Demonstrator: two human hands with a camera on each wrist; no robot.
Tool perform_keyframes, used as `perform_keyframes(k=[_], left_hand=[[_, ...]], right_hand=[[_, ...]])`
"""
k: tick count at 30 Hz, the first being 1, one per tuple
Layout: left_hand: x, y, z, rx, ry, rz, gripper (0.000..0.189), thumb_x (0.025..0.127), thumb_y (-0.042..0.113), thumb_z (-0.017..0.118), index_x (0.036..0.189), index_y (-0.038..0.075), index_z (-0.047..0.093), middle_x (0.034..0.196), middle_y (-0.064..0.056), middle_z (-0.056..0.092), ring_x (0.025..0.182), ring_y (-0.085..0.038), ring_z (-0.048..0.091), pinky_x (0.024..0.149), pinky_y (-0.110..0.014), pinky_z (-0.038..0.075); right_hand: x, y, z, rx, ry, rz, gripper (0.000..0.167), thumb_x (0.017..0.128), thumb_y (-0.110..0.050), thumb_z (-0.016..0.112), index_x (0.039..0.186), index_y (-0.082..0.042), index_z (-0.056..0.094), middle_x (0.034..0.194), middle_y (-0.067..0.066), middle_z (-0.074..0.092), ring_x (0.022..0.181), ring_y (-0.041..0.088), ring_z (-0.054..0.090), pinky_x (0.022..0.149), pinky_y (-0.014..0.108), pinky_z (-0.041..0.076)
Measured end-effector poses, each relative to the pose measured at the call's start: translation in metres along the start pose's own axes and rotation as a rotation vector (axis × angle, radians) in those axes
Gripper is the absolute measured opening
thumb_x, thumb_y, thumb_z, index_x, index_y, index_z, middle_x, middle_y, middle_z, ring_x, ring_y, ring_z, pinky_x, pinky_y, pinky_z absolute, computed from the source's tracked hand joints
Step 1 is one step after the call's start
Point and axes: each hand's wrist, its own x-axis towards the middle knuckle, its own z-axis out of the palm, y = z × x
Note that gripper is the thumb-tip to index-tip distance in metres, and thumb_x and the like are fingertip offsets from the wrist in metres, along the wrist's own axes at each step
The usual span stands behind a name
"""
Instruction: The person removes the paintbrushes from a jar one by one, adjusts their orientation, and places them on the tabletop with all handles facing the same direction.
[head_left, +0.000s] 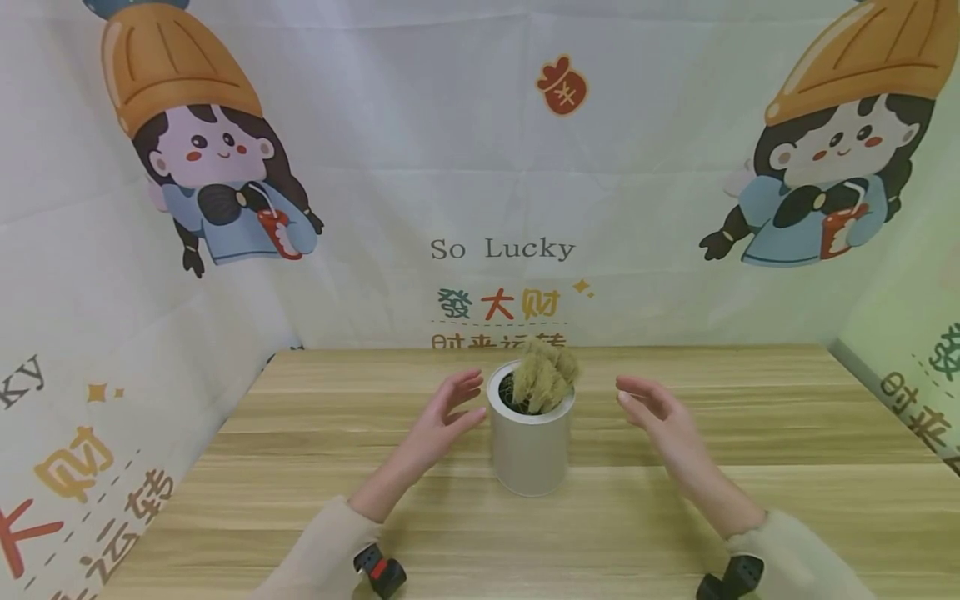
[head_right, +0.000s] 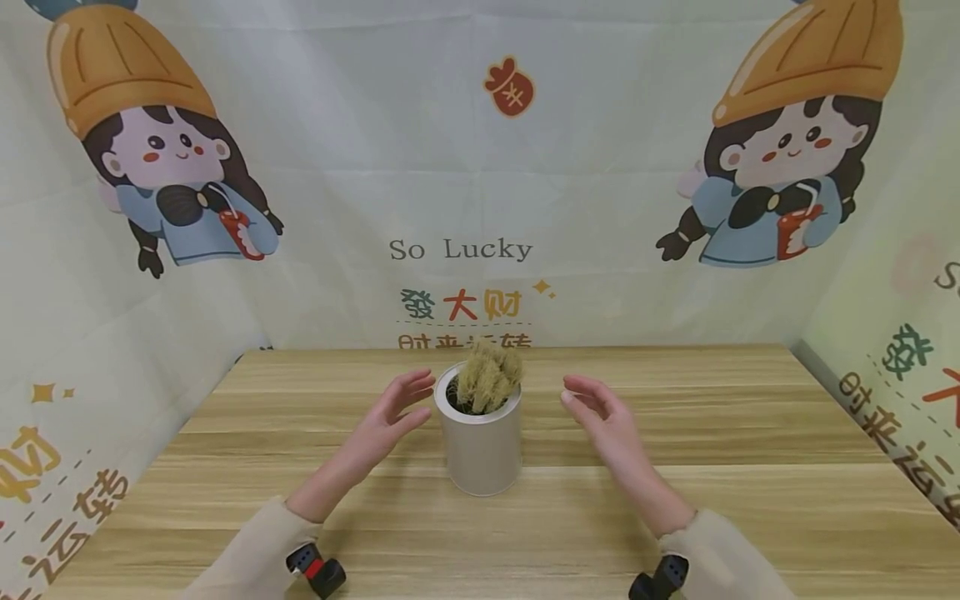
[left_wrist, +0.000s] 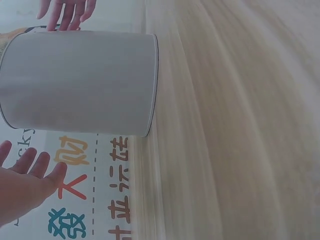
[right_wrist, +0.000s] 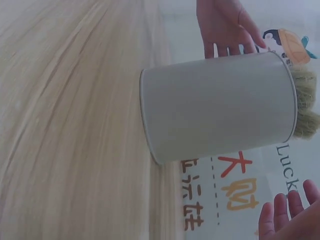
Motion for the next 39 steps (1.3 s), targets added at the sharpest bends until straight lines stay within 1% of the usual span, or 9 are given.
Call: perform_keyframes(k=[5,9,13,14,18,21,26,31,39], left_hand=[[0.003,0.000,0.003,-0.014,0.005,0.006,0.051,0.086,-0.001,0.054,0.131,-0.005,0.031,0.130,-0.025,0.035,0.120,-0.036,0.031,0.096,-0.046,0.030],[0.004,0.000,0.005,-0.022,0.006,0.008,0.049,0.086,0.000,0.054,0.130,-0.003,0.032,0.130,-0.024,0.036,0.120,-0.035,0.032,0.096,-0.046,0.030],[0.005,0.001,0.006,-0.023,0.001,0.004,0.049,0.087,0.001,0.053,0.131,-0.002,0.032,0.130,-0.022,0.037,0.120,-0.031,0.034,0.096,-0.043,0.031],[0.006,0.000,0.006,-0.027,0.000,0.005,0.049,0.087,0.001,0.053,0.131,-0.001,0.032,0.130,-0.022,0.037,0.120,-0.031,0.034,0.096,-0.043,0.031],[0.012,-0.013,0.005,-0.039,0.001,0.006,0.050,0.086,0.006,0.056,0.132,0.003,0.034,0.130,-0.018,0.039,0.119,-0.027,0.036,0.096,-0.038,0.033],[0.016,-0.023,0.004,-0.048,0.006,0.012,0.052,0.085,0.008,0.058,0.132,0.005,0.034,0.129,-0.017,0.041,0.118,-0.026,0.038,0.096,-0.037,0.034],[0.018,-0.023,0.005,-0.069,-0.001,-0.007,0.052,0.086,0.008,0.057,0.132,0.006,0.034,0.130,-0.018,0.040,0.117,-0.029,0.038,0.095,-0.040,0.034],[0.020,-0.023,0.005,-0.088,-0.018,-0.035,0.051,0.087,0.010,0.056,0.133,0.005,0.032,0.130,-0.020,0.039,0.117,-0.030,0.039,0.094,-0.040,0.034],[0.021,-0.023,0.006,-0.108,-0.024,-0.034,0.051,0.087,0.006,0.055,0.133,0.001,0.032,0.129,-0.021,0.039,0.116,-0.030,0.040,0.094,-0.037,0.035]], right_hand=[[0.004,-0.005,0.010,0.021,-0.012,-0.031,0.044,0.090,-0.025,0.053,0.124,0.002,0.045,0.124,0.014,0.046,0.101,0.006,0.049,0.085,0.028,0.043],[0.006,-0.011,0.017,0.006,-0.020,-0.019,0.043,0.089,-0.025,0.054,0.124,0.000,0.048,0.123,0.013,0.048,0.100,0.007,0.050,0.085,0.029,0.042],[0.010,-0.016,0.024,-0.009,-0.026,-0.003,0.044,0.088,-0.028,0.055,0.123,-0.003,0.050,0.121,0.012,0.050,0.099,0.010,0.051,0.085,0.030,0.042],[0.012,-0.017,0.025,-0.008,-0.028,-0.004,0.044,0.088,-0.028,0.055,0.123,-0.003,0.050,0.120,0.012,0.051,0.099,0.011,0.051,0.086,0.033,0.041],[0.016,-0.019,0.033,-0.010,-0.008,0.002,0.043,0.086,-0.026,0.058,0.121,-0.002,0.052,0.113,0.013,0.055,0.095,0.014,0.052,0.082,0.035,0.043],[0.017,-0.021,0.037,-0.026,0.021,0.009,0.041,0.085,-0.024,0.060,0.118,-0.001,0.054,0.110,0.013,0.057,0.094,0.017,0.052,0.079,0.032,0.044],[0.018,-0.025,0.042,-0.073,0.037,0.021,0.043,0.084,-0.024,0.061,0.119,0.001,0.053,0.112,0.014,0.054,0.097,0.022,0.050,0.076,0.029,0.043],[0.020,-0.029,0.045,-0.112,0.046,0.040,0.046,0.084,-0.029,0.060,0.119,0.001,0.053,0.113,0.012,0.053,0.094,0.021,0.048,0.071,0.028,0.041],[0.021,-0.030,0.046,-0.134,0.063,0.048,0.047,0.084,-0.031,0.060,0.118,0.001,0.054,0.112,0.011,0.053,0.092,0.020,0.048,0.069,0.028,0.041]])
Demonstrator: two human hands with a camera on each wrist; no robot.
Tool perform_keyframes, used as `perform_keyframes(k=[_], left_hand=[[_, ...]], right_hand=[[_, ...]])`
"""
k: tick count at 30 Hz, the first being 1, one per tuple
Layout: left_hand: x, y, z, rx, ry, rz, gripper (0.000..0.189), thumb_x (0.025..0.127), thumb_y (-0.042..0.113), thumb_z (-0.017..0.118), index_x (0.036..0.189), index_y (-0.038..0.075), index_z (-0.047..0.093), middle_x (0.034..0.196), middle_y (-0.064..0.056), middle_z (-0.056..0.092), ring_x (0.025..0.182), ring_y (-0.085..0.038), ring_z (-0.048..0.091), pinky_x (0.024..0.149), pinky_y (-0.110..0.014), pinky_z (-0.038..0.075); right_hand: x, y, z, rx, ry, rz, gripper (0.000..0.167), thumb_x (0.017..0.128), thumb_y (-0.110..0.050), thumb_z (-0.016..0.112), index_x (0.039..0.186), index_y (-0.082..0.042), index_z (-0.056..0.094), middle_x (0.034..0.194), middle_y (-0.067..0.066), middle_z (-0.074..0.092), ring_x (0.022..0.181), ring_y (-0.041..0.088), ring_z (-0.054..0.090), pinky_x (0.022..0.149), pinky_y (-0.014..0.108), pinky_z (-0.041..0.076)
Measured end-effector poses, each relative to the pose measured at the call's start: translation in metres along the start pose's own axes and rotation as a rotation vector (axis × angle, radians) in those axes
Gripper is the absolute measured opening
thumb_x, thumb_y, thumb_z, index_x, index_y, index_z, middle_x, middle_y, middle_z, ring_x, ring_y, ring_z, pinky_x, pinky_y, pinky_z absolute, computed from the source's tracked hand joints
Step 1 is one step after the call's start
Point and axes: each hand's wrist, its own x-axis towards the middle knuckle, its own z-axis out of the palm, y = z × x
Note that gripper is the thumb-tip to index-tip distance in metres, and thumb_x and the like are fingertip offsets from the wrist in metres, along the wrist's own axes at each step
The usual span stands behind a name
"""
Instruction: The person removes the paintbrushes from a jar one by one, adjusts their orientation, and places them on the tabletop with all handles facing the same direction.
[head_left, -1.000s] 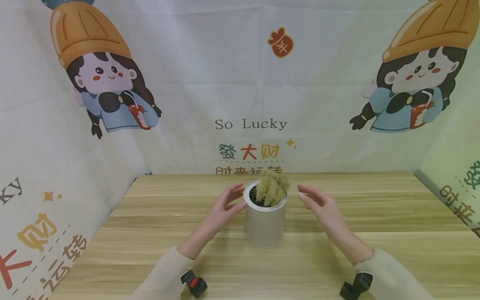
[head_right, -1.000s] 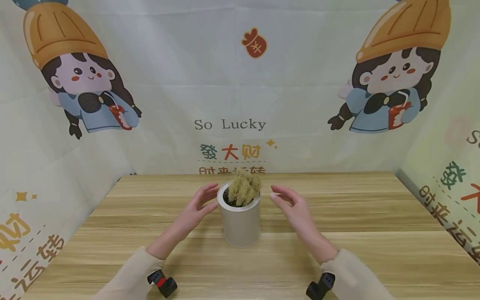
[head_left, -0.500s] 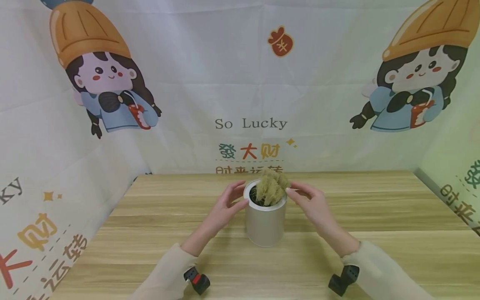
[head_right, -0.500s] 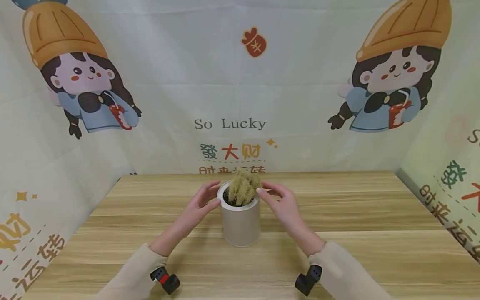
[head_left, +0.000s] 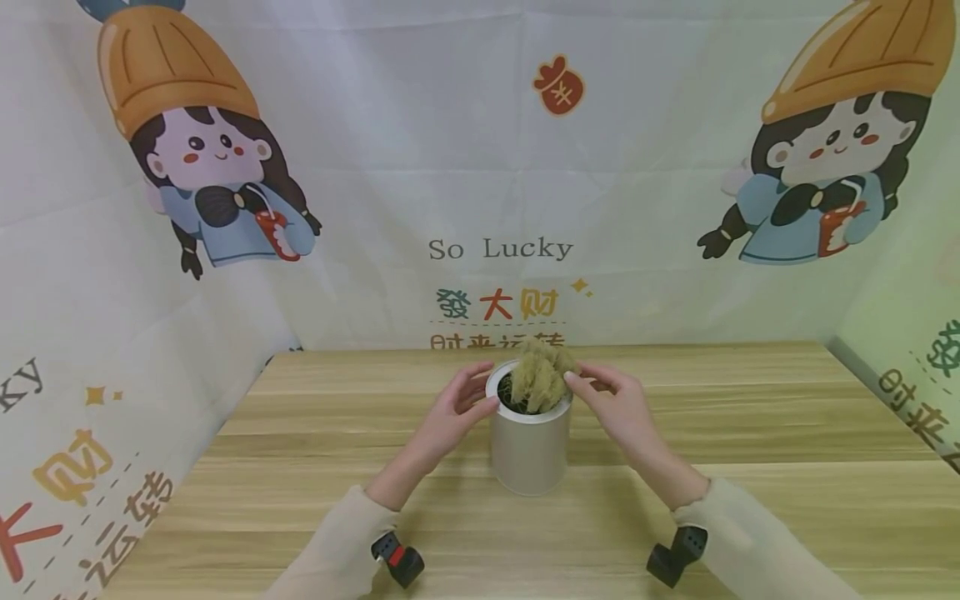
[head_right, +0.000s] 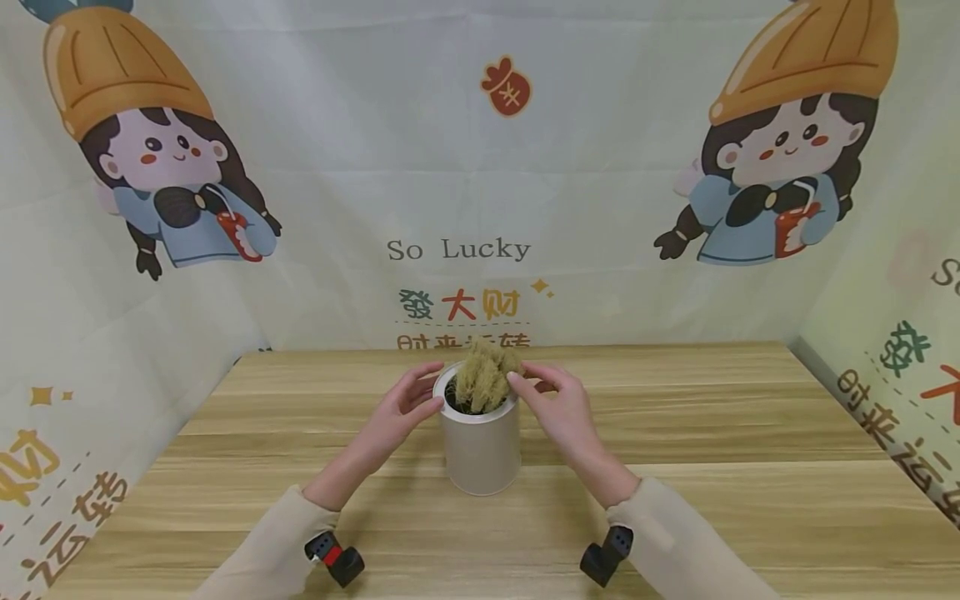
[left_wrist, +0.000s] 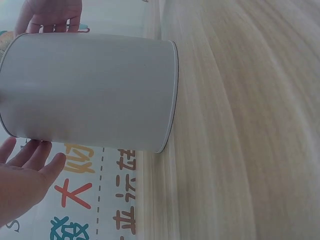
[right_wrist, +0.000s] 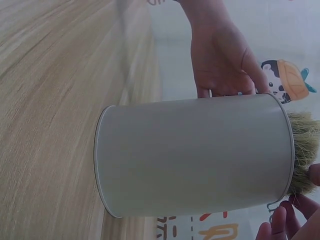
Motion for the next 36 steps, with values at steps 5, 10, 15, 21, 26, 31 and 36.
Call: perform_keyframes(k=[5,10,15,21,26,31,36], left_hand=[[0.0000,0.0003,0.0000,0.000,-0.010,0.014,0.050,0.086,0.004,0.055,0.131,-0.001,0.034,0.130,-0.021,0.039,0.117,-0.030,0.039,0.094,-0.037,0.035],[-0.0003,0.0009,-0.0002,0.003,-0.016,0.019,0.049,0.086,0.005,0.056,0.130,0.000,0.036,0.129,-0.020,0.039,0.116,-0.030,0.039,0.094,-0.036,0.036],[-0.0004,0.0010,-0.0005,-0.008,-0.023,0.020,0.051,0.085,0.003,0.058,0.130,-0.001,0.035,0.129,-0.020,0.039,0.117,-0.030,0.039,0.094,-0.034,0.036],[-0.0001,0.0019,-0.0004,-0.068,-0.047,0.022,0.055,0.082,0.001,0.060,0.130,-0.003,0.033,0.129,-0.023,0.037,0.117,-0.033,0.036,0.092,-0.033,0.038],[-0.0004,0.0020,-0.0001,-0.070,-0.046,0.030,0.056,0.082,0.001,0.061,0.130,-0.003,0.033,0.129,-0.023,0.037,0.117,-0.034,0.036,0.092,-0.033,0.038],[-0.0001,0.0011,-0.0003,-0.069,-0.043,0.034,0.056,0.081,0.000,0.061,0.130,-0.003,0.033,0.129,-0.022,0.038,0.117,-0.032,0.038,0.092,-0.033,0.038],[0.0001,0.0005,-0.0005,-0.066,-0.050,0.034,0.056,0.081,0.001,0.061,0.130,-0.002,0.033,0.129,-0.022,0.038,0.117,-0.032,0.037,0.091,-0.033,0.039]], right_hand=[[0.0004,0.0001,0.0008,-0.017,0.012,-0.026,0.042,0.085,-0.028,0.060,0.114,0.001,0.057,0.111,0.012,0.054,0.090,0.020,0.048,0.067,0.028,0.041],[0.0008,0.0004,0.0013,-0.027,0.021,-0.047,0.040,0.085,-0.029,0.059,0.111,0.002,0.059,0.109,0.013,0.056,0.092,0.020,0.048,0.071,0.030,0.041],[0.0015,0.0020,0.0014,-0.016,0.024,-0.060,0.037,0.087,-0.025,0.058,0.111,0.003,0.059,0.102,0.014,0.058,0.096,0.022,0.049,0.078,0.035,0.041],[0.0019,0.0020,0.0028,0.007,0.039,-0.050,0.035,0.087,-0.024,0.057,0.108,0.004,0.060,0.100,0.015,0.060,0.093,0.022,0.054,0.080,0.035,0.042],[0.0021,0.0005,0.0034,0.049,0.072,-0.057,0.030,0.087,-0.021,0.057,0.103,0.005,0.062,0.088,0.013,0.063,0.080,0.018,0.056,0.062,0.023,0.043],[0.0020,-0.0014,0.0032,0.087,0.086,-0.073,0.028,0.087,-0.019,0.057,0.100,0.005,0.063,0.081,0.011,0.064,0.076,0.020,0.058,0.055,0.022,0.044],[0.0025,-0.0034,0.0031,0.125,0.092,-0.098,0.028,0.088,-0.020,0.056,0.098,0.005,0.063,0.079,0.012,0.064,0.074,0.020,0.058,0.061,0.029,0.048]])
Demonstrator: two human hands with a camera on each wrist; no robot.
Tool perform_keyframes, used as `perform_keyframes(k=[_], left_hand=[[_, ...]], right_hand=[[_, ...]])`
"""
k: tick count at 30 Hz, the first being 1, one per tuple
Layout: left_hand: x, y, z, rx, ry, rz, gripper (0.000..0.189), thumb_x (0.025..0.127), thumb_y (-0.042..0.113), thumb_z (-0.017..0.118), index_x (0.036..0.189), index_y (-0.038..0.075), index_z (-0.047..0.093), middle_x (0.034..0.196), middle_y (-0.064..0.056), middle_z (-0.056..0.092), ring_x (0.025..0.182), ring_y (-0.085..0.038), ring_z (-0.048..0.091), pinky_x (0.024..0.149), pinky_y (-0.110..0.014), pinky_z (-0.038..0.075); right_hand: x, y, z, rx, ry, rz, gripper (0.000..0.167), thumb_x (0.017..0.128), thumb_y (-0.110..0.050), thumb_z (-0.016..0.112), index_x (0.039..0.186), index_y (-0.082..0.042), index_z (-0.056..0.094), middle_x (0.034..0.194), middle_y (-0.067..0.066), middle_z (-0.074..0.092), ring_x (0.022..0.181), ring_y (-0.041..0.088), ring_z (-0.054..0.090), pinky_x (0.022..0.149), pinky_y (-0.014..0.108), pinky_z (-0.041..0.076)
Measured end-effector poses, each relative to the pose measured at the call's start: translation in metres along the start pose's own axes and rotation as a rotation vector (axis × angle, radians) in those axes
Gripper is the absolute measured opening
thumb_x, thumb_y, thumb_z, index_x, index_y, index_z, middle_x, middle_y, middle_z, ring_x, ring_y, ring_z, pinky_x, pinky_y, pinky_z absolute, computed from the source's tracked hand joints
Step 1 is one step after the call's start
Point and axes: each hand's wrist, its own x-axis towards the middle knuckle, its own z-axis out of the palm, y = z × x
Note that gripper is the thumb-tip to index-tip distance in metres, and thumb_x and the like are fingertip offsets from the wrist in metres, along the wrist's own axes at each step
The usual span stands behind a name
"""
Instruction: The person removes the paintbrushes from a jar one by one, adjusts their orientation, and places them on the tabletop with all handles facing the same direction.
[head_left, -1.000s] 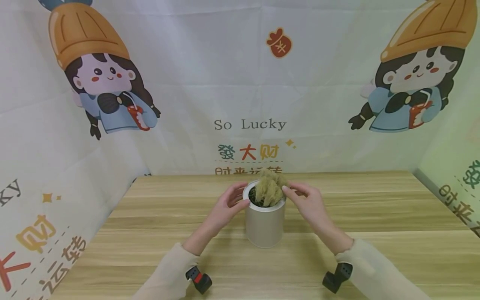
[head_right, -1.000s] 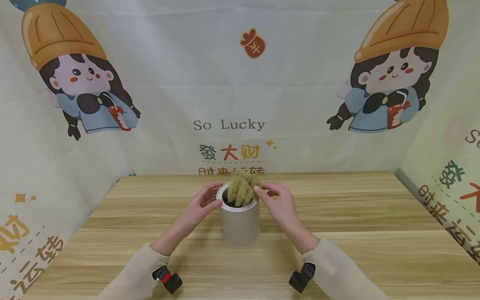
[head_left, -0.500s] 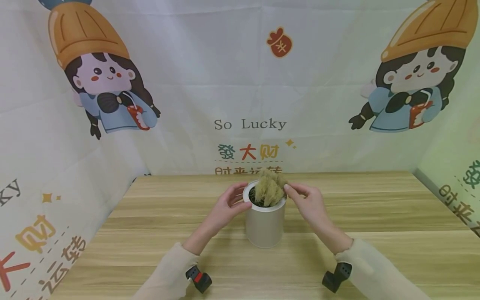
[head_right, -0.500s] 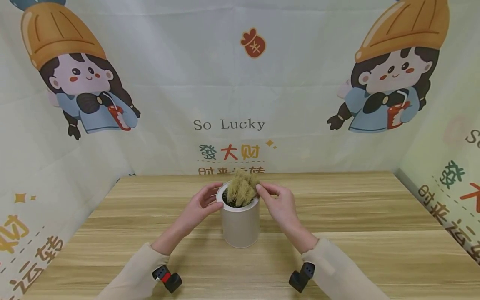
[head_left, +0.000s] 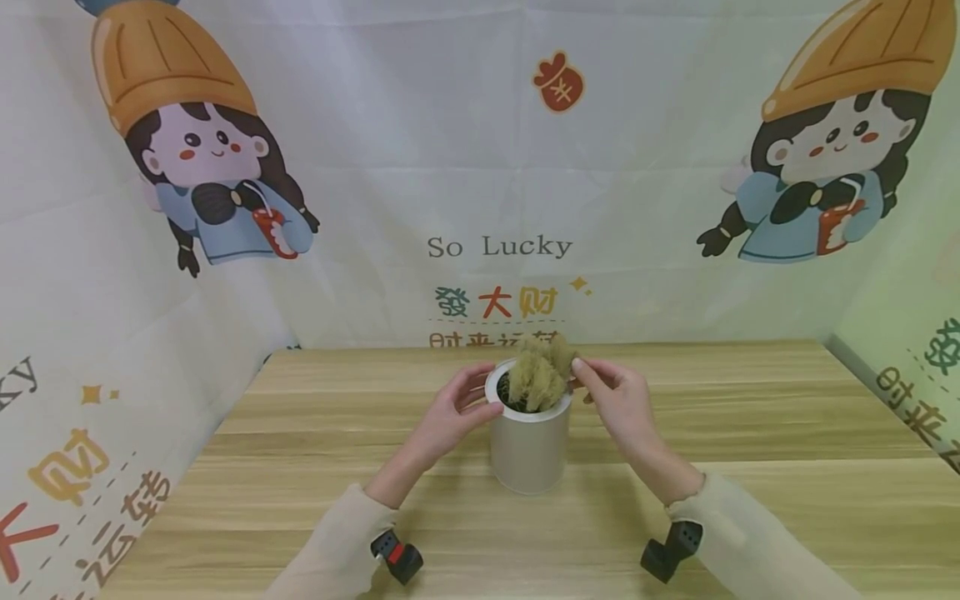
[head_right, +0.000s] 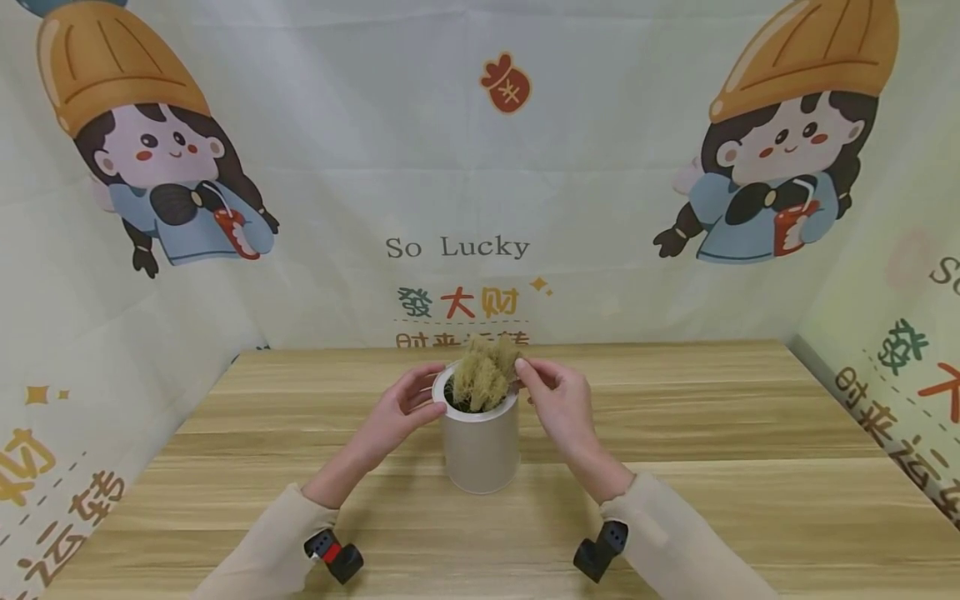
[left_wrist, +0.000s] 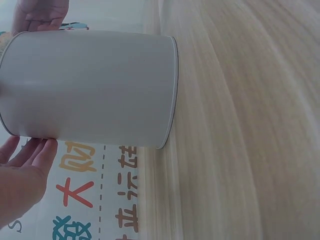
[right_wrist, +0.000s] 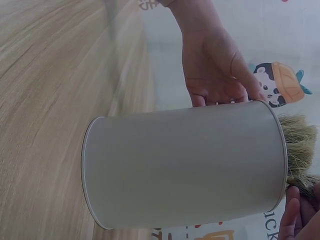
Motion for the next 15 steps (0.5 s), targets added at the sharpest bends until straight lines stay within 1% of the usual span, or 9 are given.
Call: perform_keyframes(k=[2,3,4,6,9,10,11,13,15], left_hand=[[0.000,0.001,0.000,0.004,-0.001,-0.002,0.056,0.082,0.002,0.061,0.130,-0.001,0.034,0.129,-0.021,0.038,0.117,-0.032,0.037,0.091,-0.033,0.039],[0.000,0.001,0.000,0.005,-0.001,-0.003,0.055,0.082,0.002,0.061,0.130,-0.001,0.034,0.129,-0.021,0.038,0.117,-0.032,0.037,0.091,-0.033,0.039],[0.000,0.002,0.000,0.006,-0.001,-0.004,0.055,0.082,0.002,0.061,0.130,-0.001,0.034,0.129,-0.021,0.038,0.117,-0.032,0.037,0.091,-0.033,0.039],[0.000,0.002,0.000,0.007,-0.002,-0.008,0.055,0.082,0.002,0.060,0.130,-0.001,0.034,0.129,-0.021,0.038,0.117,-0.032,0.037,0.090,-0.033,0.040],[0.000,0.002,0.000,0.005,0.001,-0.010,0.055,0.082,0.002,0.060,0.130,-0.001,0.033,0.129,-0.021,0.038,0.117,-0.033,0.037,0.090,-0.034,0.040],[0.000,0.002,0.000,0.006,0.003,-0.011,0.055,0.082,0.002,0.060,0.130,-0.001,0.034,0.129,-0.021,0.038,0.117,-0.033,0.037,0.090,-0.034,0.040],[0.000,0.001,0.000,0.006,0.007,-0.012,0.055,0.082,0.002,0.061,0.130,0.000,0.034,0.129,-0.021,0.038,0.117,-0.033,0.037,0.090,-0.034,0.040],[0.000,0.000,0.000,0.006,0.012,-0.016,0.055,0.082,0.003,0.061,0.130,0.000,0.035,0.129,-0.020,0.038,0.116,-0.032,0.038,0.089,-0.034,0.041],[0.000,-0.001,0.000,0.006,0.014,-0.018,0.055,0.082,0.003,0.062,0.130,0.001,0.035,0.129,-0.020,0.039,0.116,-0.031,0.038,0.089,-0.034,0.041]], right_hand=[[0.001,-0.001,0.000,0.028,0.006,-0.005,0.028,0.088,-0.019,0.056,0.098,0.006,0.062,0.079,0.011,0.064,0.073,0.018,0.058,0.064,0.029,0.049],[0.010,0.018,-0.001,0.081,0.001,-0.040,0.028,0.088,-0.020,0.056,0.098,0.005,0.063,0.079,0.010,0.064,0.073,0.016,0.059,0.065,0.028,0.049],[0.011,0.018,-0.001,0.094,0.011,-0.042,0.028,0.088,-0.019,0.056,0.097,0.006,0.063,0.079,0.012,0.064,0.074,0.018,0.059,0.066,0.028,0.049],[0.011,0.019,-0.003,0.205,-0.010,-0.100,0.025,0.088,-0.017,0.056,0.095,0.006,0.064,0.079,0.012,0.064,0.073,0.017,0.060,0.066,0.028,0.050],[0.032,0.056,-0.010,0.318,-0.024,-0.177,0.021,0.087,-0.016,0.058,0.096,0.002,0.065,0.080,0.013,0.064,0.074,0.021,0.060,0.064,0.029,0.051],[0.030,0.046,-0.012,0.309,-0.008,-0.170,0.021,0.086,-0.015,0.058,0.095,0.003,0.065,0.080,0.015,0.063,0.074,0.022,0.060,0.062,0.029,0.051],[0.032,0.049,-0.014,0.328,-0.010,-0.183,0.021,0.086,-0.016,0.058,0.096,0.002,0.065,0.080,0.015,0.063,0.074,0.022,0.060,0.061,0.028,0.051],[0.036,0.050,-0.016,0.261,0.029,-0.165,0.028,0.086,-0.021,0.059,0.098,0.003,0.063,0.082,0.015,0.062,0.077,0.024,0.059,0.062,0.029,0.051],[0.025,0.021,-0.017,0.222,0.041,-0.149,0.033,0.086,-0.024,0.059,0.099,0.006,0.061,0.083,0.013,0.062,0.078,0.021,0.059,0.063,0.029,0.051]])
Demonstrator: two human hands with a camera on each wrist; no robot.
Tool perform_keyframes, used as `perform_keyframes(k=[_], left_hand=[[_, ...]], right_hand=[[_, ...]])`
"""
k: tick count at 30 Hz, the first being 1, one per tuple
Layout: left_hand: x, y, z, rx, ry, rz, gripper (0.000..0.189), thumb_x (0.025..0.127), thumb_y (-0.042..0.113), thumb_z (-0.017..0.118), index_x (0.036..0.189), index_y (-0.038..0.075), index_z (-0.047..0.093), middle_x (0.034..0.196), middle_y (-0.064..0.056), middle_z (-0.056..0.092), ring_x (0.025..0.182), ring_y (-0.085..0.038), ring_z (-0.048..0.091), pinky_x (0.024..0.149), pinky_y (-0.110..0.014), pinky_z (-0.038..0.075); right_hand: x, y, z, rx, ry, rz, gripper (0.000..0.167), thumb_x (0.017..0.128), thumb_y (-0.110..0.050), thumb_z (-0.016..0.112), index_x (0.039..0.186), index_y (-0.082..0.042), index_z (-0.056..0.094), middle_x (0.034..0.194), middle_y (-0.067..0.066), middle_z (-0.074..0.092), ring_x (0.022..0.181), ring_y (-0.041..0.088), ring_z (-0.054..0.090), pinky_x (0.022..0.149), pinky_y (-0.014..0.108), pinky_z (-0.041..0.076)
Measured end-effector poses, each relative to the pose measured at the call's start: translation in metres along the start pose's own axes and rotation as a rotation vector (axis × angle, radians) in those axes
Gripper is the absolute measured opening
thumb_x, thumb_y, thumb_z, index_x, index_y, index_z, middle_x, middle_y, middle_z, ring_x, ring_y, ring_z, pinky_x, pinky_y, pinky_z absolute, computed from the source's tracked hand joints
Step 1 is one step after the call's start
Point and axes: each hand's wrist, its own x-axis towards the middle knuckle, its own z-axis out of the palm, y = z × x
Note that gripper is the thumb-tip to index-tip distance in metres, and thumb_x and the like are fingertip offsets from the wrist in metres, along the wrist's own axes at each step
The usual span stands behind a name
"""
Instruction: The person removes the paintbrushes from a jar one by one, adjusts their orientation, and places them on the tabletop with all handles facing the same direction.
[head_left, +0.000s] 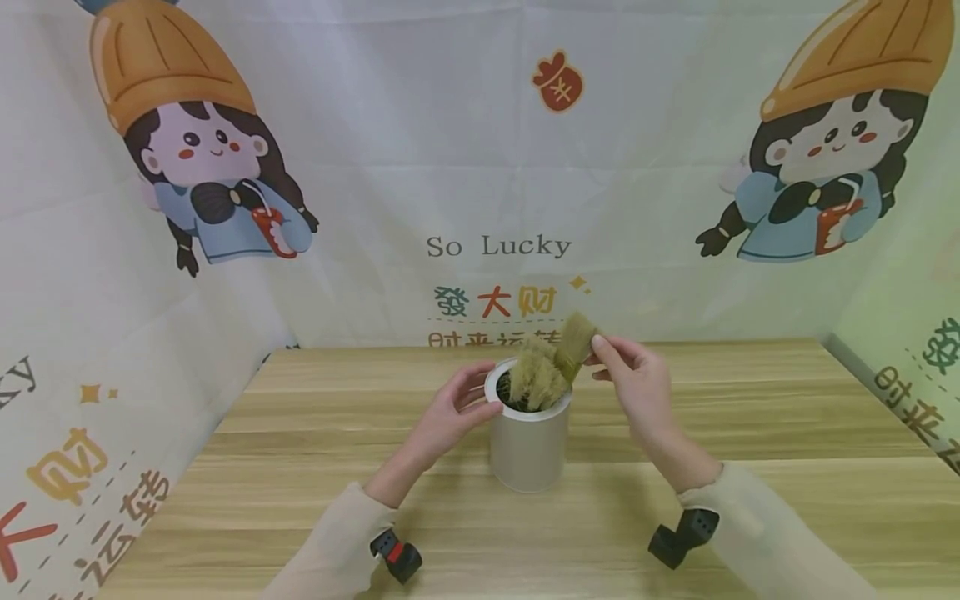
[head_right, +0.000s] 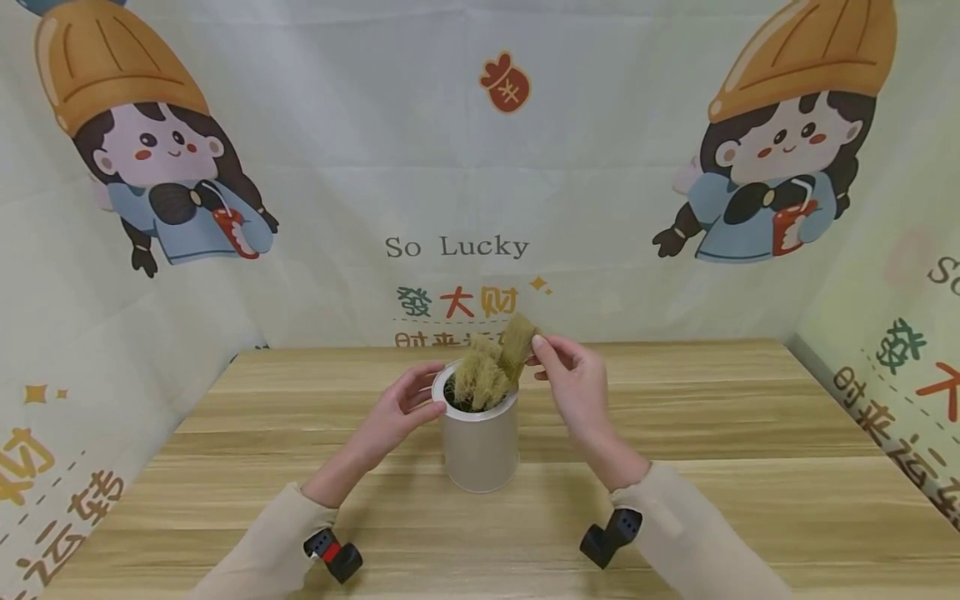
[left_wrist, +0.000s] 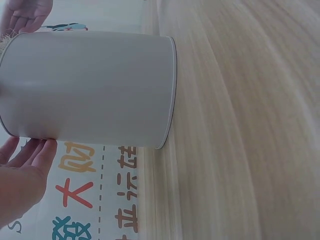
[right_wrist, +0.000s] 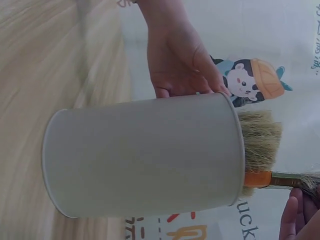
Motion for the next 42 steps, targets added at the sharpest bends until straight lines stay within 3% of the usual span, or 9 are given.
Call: perform_keyframes(k=[2,7,22,33,42], left_hand=[[0.000,0.000,0.000,0.002,0.003,-0.004,0.055,0.082,0.004,0.062,0.130,0.002,0.036,0.129,-0.018,0.040,0.116,-0.030,0.039,0.089,-0.034,0.041],[0.000,0.000,0.001,-0.004,-0.001,0.000,0.055,0.082,0.006,0.063,0.130,0.002,0.036,0.128,-0.018,0.040,0.116,-0.031,0.039,0.088,-0.034,0.042],[0.001,-0.001,0.002,0.027,-0.003,0.015,0.053,0.082,0.006,0.062,0.129,0.002,0.037,0.128,-0.017,0.040,0.116,-0.028,0.040,0.090,-0.034,0.040],[0.000,0.000,0.003,0.016,-0.004,0.010,0.053,0.082,0.003,0.061,0.130,0.000,0.036,0.129,-0.018,0.040,0.117,-0.029,0.039,0.090,-0.034,0.040],[-0.002,0.002,0.001,0.024,-0.010,0.030,0.053,0.083,0.003,0.060,0.130,-0.002,0.034,0.129,-0.021,0.038,0.118,-0.032,0.037,0.091,-0.035,0.039]], right_hand=[[-0.007,-0.030,0.006,-0.057,0.008,0.030,0.038,0.087,-0.026,0.057,0.099,0.010,0.058,0.083,0.008,0.062,0.079,0.018,0.058,0.066,0.029,0.051],[-0.005,-0.055,0.009,-0.032,0.008,0.065,0.029,0.089,-0.016,0.053,0.098,0.011,0.056,0.079,-0.003,0.062,0.076,0.011,0.059,0.067,0.026,0.051],[0.010,-0.067,0.005,0.005,-0.049,0.090,0.021,0.092,-0.017,0.048,0.096,0.003,0.051,0.082,-0.002,0.060,0.074,0.009,0.060,0.070,0.025,0.051],[0.019,-0.073,-0.002,0.093,-0.083,0.040,0.012,0.092,-0.016,0.048,0.090,-0.006,0.055,0.081,-0.001,0.060,0.073,0.010,0.060,0.068,0.023,0.051],[0.025,-0.087,-0.004,0.101,-0.082,-0.017,0.010,0.091,-0.016,0.050,0.089,-0.009,0.057,0.083,0.000,0.060,0.074,0.010,0.060,0.068,0.022,0.050]])
